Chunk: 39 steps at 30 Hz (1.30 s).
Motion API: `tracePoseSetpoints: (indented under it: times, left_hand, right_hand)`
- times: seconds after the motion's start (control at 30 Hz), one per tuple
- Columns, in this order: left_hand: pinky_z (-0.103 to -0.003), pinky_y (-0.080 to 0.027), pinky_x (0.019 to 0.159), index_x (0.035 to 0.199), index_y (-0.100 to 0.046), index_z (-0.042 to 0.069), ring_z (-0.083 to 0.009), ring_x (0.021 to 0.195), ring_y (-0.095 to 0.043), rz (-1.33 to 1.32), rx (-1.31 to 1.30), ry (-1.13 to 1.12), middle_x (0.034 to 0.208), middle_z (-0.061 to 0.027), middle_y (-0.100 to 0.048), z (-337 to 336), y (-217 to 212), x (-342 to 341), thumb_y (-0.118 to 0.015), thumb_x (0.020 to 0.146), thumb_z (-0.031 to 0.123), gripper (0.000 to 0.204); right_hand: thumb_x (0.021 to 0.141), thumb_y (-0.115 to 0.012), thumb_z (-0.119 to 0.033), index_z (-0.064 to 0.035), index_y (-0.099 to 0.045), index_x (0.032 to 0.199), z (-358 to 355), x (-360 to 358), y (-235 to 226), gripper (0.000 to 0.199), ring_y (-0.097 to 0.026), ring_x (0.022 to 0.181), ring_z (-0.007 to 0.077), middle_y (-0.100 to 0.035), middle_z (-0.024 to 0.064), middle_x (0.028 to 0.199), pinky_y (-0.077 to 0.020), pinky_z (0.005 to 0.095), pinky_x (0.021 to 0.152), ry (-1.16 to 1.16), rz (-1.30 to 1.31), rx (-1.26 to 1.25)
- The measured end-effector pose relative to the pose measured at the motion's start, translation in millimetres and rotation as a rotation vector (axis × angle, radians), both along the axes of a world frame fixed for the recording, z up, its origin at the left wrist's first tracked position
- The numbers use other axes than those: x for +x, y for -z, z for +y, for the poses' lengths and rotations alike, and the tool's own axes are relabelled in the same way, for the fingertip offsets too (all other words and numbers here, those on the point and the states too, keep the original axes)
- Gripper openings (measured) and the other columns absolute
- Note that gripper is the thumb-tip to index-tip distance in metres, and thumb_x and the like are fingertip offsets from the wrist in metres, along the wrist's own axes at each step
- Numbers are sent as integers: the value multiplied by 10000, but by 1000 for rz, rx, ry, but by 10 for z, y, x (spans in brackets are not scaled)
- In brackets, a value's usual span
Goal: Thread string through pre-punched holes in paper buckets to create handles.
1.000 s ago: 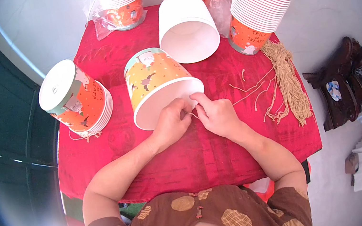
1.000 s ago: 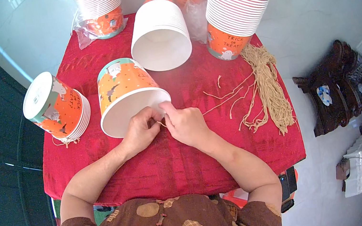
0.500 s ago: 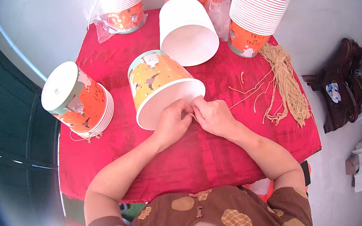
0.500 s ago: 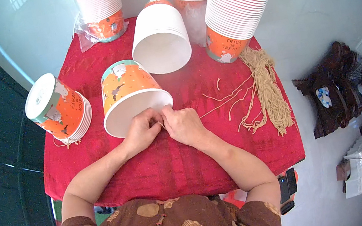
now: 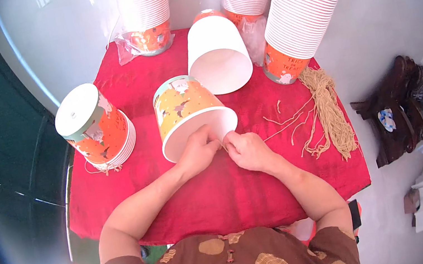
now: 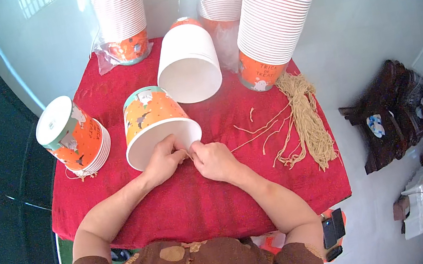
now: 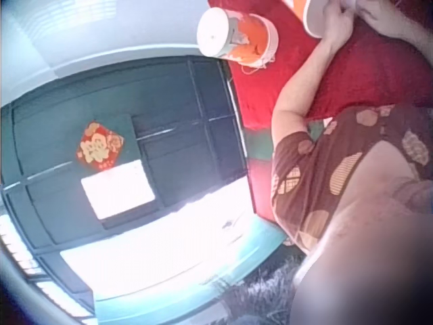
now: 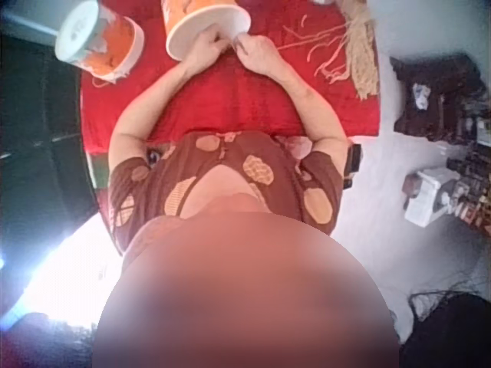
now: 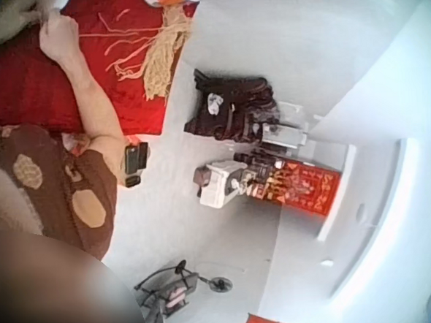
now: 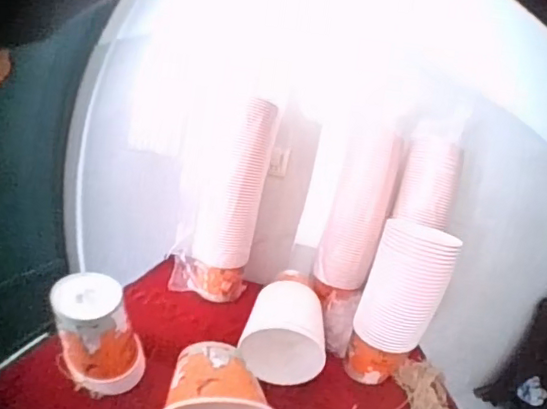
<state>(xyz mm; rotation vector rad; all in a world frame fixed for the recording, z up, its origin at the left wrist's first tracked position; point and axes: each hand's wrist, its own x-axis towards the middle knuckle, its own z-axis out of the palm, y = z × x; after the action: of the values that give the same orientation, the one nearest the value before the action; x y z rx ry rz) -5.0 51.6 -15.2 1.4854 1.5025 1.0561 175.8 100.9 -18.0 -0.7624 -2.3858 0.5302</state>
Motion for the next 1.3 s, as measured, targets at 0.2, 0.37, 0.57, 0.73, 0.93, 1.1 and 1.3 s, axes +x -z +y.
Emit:
tracePoseSetpoints:
  times: [0.2, 0.37, 0.57, 0.73, 0.93, 1.1, 1.3]
  left_hand:
    - [-372, -490, 728, 848, -580, -17, -235, 788, -611, 31, -6, 37, 821, -147, -640, 34, 28, -46, -625, 814, 86, 117]
    - [-314, -473, 654, 840, -582, -7, -164, 726, -576, -1, 10, 86, 784, -90, -612, 64, 52, -90, -622, 822, 61, 81]
    - [-296, -467, 638, 825, -592, 7, -142, 728, -563, 44, 33, 127, 788, -64, -607, 80, 44, -88, -633, 809, 44, 58]
    - [-319, -487, 691, 828, -597, 8, -170, 790, -589, 58, 49, 156, 827, -83, -630, 71, 54, -105, -643, 786, 44, 72]
    - [-317, -486, 704, 837, -599, 11, -165, 793, -586, 71, 61, 152, 828, -77, -629, 34, 25, -97, -640, 795, 33, 62]
    - [-325, -486, 715, 851, -606, 6, -178, 805, -588, 14, 43, 149, 845, -88, -633, 55, 25, -68, -636, 796, 36, 70]
    - [-328, -484, 719, 866, -609, 1, -189, 798, -588, 35, 25, 137, 843, -96, -630, 62, 44, -89, -633, 788, 42, 91]
  right_hand:
    - [886, -566, -106, -26, -547, 896, -8, 15, -16, 83, -635, 659, 421, -614, 225, 688, -494, 515, 568, -69, -99, -24]
    - [896, -562, -112, -29, -550, 899, 12, 11, 9, 84, -641, 669, 412, -620, 216, 693, -498, 506, 572, -96, -95, -10]
    - [909, -561, -150, -24, -553, 878, 63, 20, 102, 130, -641, 673, 415, -626, 219, 704, -494, 513, 582, -113, -60, -7]
    - [911, -561, -178, -24, -560, 865, 33, 16, 46, 162, -639, 684, 423, -628, 227, 703, -489, 531, 595, -115, -67, -21]
    - [894, -558, -171, -29, -576, 879, 29, 9, 63, 143, -643, 690, 416, -634, 220, 706, -492, 529, 601, -105, -59, 10]
    - [893, -555, -178, -49, -586, 907, 46, 37, 55, 134, -648, 693, 405, -643, 206, 718, -496, 526, 606, -103, -67, 19]
    - [898, -548, -190, -62, -591, 915, 35, 28, 47, 135, -650, 688, 400, -645, 198, 719, -497, 527, 607, -95, -89, 31]
